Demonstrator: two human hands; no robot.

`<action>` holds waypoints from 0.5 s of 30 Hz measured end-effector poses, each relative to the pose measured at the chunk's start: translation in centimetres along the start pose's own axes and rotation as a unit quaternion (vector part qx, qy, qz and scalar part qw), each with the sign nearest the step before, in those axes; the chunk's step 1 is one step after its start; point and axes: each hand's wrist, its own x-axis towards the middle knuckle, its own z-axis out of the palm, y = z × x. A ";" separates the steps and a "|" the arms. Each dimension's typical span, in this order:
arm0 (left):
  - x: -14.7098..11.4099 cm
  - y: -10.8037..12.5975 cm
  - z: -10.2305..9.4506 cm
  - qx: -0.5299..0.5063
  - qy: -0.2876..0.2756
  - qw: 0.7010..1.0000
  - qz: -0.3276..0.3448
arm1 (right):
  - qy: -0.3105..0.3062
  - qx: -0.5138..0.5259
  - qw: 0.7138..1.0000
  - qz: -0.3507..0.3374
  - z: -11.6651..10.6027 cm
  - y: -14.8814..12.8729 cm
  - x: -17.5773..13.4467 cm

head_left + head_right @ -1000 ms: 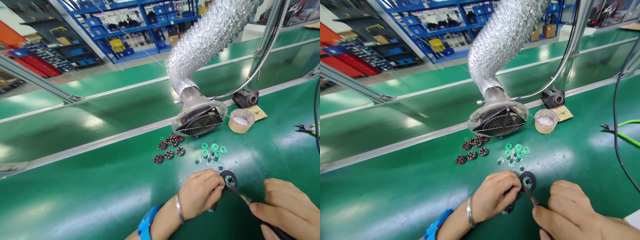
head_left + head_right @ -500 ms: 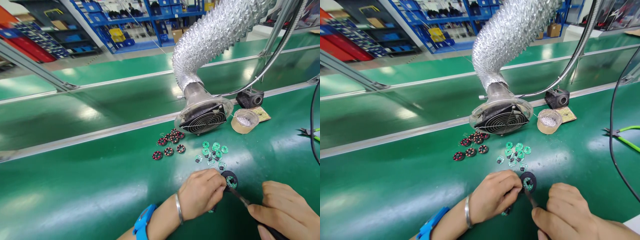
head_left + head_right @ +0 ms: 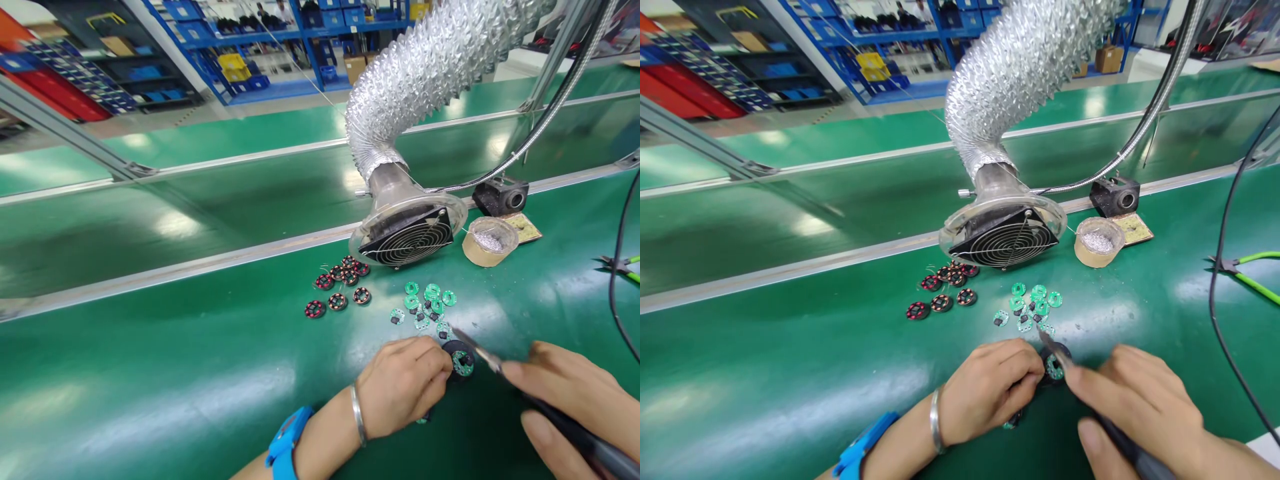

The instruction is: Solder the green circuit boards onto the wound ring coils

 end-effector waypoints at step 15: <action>0.3 0.8 0.2 -0.105 0.057 0.991 -0.053 | -0.014 0.083 0.996 0.014 4.7 3.0 -0.3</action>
